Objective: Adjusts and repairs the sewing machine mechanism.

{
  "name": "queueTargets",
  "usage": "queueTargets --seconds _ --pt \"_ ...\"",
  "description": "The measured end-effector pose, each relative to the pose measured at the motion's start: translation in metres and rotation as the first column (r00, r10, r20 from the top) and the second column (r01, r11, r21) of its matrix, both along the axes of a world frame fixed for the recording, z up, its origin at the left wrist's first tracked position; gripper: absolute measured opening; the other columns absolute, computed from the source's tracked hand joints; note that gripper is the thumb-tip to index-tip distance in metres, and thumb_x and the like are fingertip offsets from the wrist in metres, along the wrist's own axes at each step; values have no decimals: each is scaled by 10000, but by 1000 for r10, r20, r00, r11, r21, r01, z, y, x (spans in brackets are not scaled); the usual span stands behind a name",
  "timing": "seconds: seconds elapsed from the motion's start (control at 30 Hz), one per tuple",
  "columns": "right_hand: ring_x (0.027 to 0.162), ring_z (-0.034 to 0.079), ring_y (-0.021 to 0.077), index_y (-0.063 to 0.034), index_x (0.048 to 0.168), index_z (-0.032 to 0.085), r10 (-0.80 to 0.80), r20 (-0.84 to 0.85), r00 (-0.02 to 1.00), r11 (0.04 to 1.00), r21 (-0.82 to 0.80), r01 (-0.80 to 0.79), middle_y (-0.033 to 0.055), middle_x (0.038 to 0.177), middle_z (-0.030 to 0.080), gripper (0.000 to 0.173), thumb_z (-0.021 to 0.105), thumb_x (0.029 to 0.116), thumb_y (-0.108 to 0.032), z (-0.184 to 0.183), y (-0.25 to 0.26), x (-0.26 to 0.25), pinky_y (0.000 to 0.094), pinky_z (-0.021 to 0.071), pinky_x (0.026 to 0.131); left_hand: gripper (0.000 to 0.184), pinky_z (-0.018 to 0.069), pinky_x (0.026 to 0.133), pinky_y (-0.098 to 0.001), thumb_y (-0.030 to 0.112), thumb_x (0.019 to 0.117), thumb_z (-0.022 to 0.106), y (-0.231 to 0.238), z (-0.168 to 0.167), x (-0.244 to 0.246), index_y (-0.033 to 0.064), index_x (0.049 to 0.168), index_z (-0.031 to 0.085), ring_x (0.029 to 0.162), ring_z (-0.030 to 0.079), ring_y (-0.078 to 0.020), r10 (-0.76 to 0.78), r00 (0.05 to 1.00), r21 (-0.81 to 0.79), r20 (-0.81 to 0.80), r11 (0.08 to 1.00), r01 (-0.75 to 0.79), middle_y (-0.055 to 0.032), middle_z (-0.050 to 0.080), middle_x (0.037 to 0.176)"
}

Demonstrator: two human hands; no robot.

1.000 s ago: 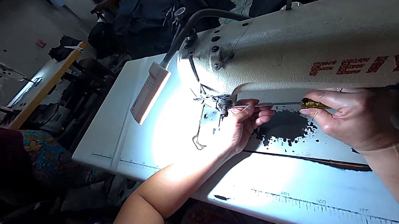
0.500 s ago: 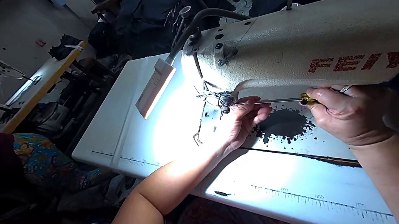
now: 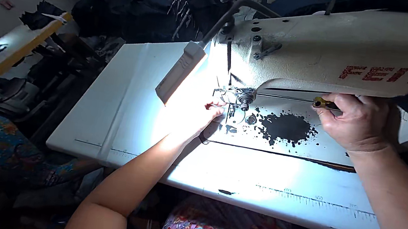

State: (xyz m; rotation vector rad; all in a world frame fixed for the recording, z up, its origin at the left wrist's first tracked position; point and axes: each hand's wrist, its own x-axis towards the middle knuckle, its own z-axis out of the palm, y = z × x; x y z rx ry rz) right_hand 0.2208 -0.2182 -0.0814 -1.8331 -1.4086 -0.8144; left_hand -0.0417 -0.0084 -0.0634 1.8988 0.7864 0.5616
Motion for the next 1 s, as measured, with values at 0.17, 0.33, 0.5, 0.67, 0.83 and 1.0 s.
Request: queueTargets --seconds 0.17,0.33,0.5,0.67,0.83,1.0 --pt "819 690 512 29 974 730 -44 -22 999 998 -55 42 295 894 712 221 676 920 -178 -5 0 0 647 496 697 66 519 680 -191 62 923 724 7 4 16 34 933 665 694 598 -2 -117 991 -50 -69 992 114 29 646 785" --pt "822 685 515 51 983 730 -29 -72 997 997 -69 25 301 916 718 235 692 890 -162 -14 2 4 646 488 741 204 501 648 -236 155 909 764 16 -4 19 32 797 647 643 574 -41 -125 990 125 -70 983 133 -3 612 707" --pt "834 681 518 62 1005 734 -60 -93 994 992 -114 50 304 925 713 247 714 883 -152 -13 2 1 663 487 760 212 484 680 -211 140 904 770 8 -10 18 10 778 661 707 568 -31 -101 995 260 22 961 92 -30 631 780" --pt "843 693 477 64 996 733 -44 -107 993 993 -112 32 282 935 719 248 732 871 -150 -15 3 2 620 511 769 168 506 728 -206 117 913 753 11 -20 19 -5 813 695 765 598 -38 -146 986 259 78 958 121 -54 659 854" --pt "845 689 494 87 998 725 -25 -131 991 994 -113 10 297 942 720 268 748 868 -146 -15 3 3 627 508 801 179 475 746 -198 129 924 746 11 -15 17 -8 816 703 789 571 -32 -178 983 292 53 944 155 -52 651 875" --pt "855 684 488 86 1006 725 -29 -142 989 992 -123 11 295 956 720 284 759 859 -154 -16 4 3 619 501 811 122 458 748 -120 31 934 707 16 -10 14 -36 835 683 812 547 25 -267 957 187 117 952 243 -33 618 903"
